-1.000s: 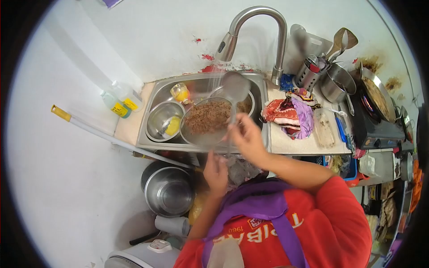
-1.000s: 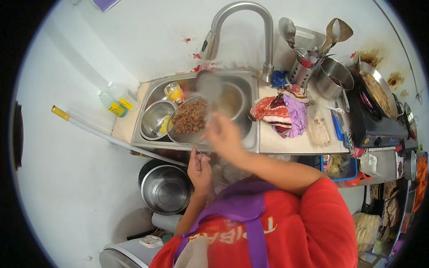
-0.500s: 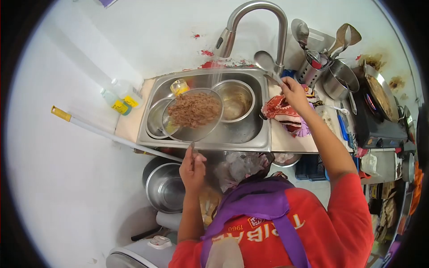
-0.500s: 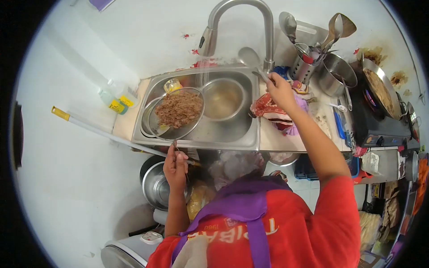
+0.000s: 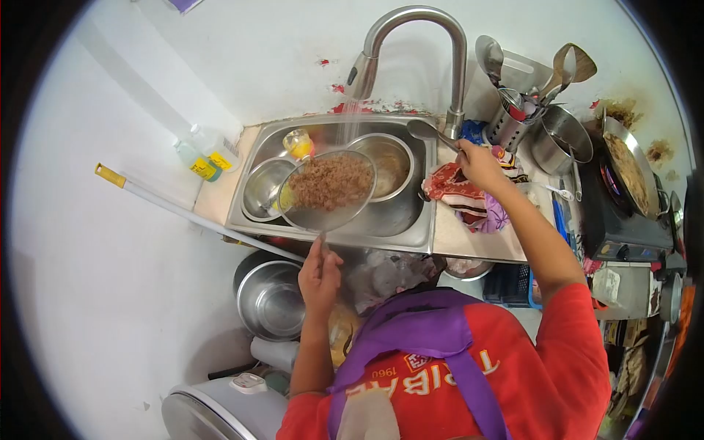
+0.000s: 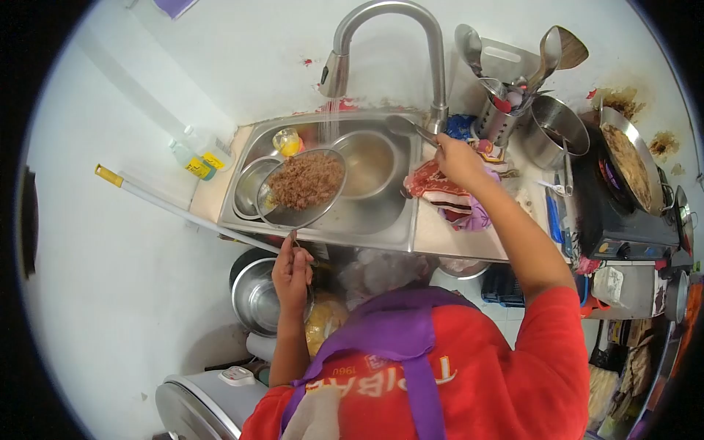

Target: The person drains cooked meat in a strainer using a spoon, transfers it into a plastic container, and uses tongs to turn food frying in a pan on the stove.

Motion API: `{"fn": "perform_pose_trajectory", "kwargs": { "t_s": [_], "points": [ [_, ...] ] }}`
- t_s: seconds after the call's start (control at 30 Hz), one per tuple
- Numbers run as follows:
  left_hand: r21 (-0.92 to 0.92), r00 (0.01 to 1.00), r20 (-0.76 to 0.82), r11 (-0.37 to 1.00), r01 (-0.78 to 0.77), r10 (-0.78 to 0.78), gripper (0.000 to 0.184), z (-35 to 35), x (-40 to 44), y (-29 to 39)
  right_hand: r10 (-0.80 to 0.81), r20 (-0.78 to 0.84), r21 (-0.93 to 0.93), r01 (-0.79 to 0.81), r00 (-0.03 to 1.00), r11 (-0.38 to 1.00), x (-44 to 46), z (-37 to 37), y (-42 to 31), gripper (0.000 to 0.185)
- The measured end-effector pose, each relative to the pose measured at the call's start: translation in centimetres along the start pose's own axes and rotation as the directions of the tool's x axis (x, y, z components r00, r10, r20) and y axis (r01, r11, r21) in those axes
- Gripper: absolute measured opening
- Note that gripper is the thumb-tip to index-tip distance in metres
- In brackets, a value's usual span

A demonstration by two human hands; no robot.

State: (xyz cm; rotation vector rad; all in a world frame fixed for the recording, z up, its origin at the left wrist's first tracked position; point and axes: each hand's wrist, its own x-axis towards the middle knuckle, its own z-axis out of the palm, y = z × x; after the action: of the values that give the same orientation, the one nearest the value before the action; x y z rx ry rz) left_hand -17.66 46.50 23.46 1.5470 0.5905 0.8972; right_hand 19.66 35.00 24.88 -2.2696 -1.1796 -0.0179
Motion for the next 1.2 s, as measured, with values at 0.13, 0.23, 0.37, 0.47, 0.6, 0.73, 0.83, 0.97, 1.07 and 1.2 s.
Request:
{"fn": "perform_pose_trajectory", "kwargs": {
  "t_s": [0.13, 0.23, 0.37, 0.47, 0.6, 0.73, 0.83, 0.97, 1.07, 1.2],
  "points": [
    [-0.013, 0.999, 0.034, 1.0, -0.018, 0.018, 0.042, 1.3, -0.3, 0.4, -0.036, 0.08, -0.151, 0.048, 0.996, 0.987, 1.3, -1.5, 1.2, 0.02],
    [0.012, 0.999, 0.032, 0.999, -0.037, 0.036, 0.041, 2.4, -0.6, 0.4, -0.075, 0.03, -0.024, 0.076, 0.997, 0.997, 1.1, -1.2, 1.4, 0.019],
    [0.082, 0.997, 0.01, 0.993, -0.083, 0.082, 0.041, 3.9, -0.8, -1.0, -0.074, 0.067, 0.195, 0.06, 0.995, 0.979, -1.7, 1.6, 3.4, 0.025],
    [0.085, 1.0, 0.009, 0.996, -0.029, 0.029, 0.042, 5.3, -0.5, -1.1, 0.056, 0.261, 0.474, -0.179, 0.964, 0.862, -6.0, 2.1, 4.9, 0.016],
    [0.031, 1.0, 0.017, 1.0, 0.003, -0.003, 0.042, 6.3, -0.2, -2.1, 0.037, 0.233, 0.737, -0.201, 0.972, 0.646, -11.5, -2.2, 3.4, 0.016],
    [0.098, 0.997, 0.068, 0.995, 0.02, -0.027, 0.041, 7.0, -0.7, -1.9, 0.15, 0.104, 0.581, -0.183, 0.983, 0.793, -15.4, -5.0, 6.2, 0.017],
    [0.115, 0.989, 0.138, 0.992, 0.044, -0.06, 0.041, 7.7, -1.4, -0.6, 0.346, 0.099, 0.602, -0.333, 0.933, 0.726, -18.4, -8.3, 7.7, 0.022],
    [0.09, 0.956, 0.28, 0.994, 0.067, -0.09, 0.039, 9.8, -1.9, 0.2, 0.489, 0.009, 0.631, -0.384, 0.872, 0.674, -22.1, -9.6, 10.5, 0.02],
    [0.154, 0.913, 0.404, 0.988, -0.015, -0.049, 0.039, 11.8, -1.4, -0.7, 0.616, 0.059, 0.653, -0.497, 0.786, 0.572, -23.8, -10.9, 10.9, 0.02],
    [0.161, 0.769, 0.64, 0.979, -0.121, -0.01, 0.041, 15.9, -0.6, -1.3, 0.604, -0.039, 0.598, -0.466, 0.796, 0.652, -25.5, -10.6, 12.1, 0.022]
  ]
}}
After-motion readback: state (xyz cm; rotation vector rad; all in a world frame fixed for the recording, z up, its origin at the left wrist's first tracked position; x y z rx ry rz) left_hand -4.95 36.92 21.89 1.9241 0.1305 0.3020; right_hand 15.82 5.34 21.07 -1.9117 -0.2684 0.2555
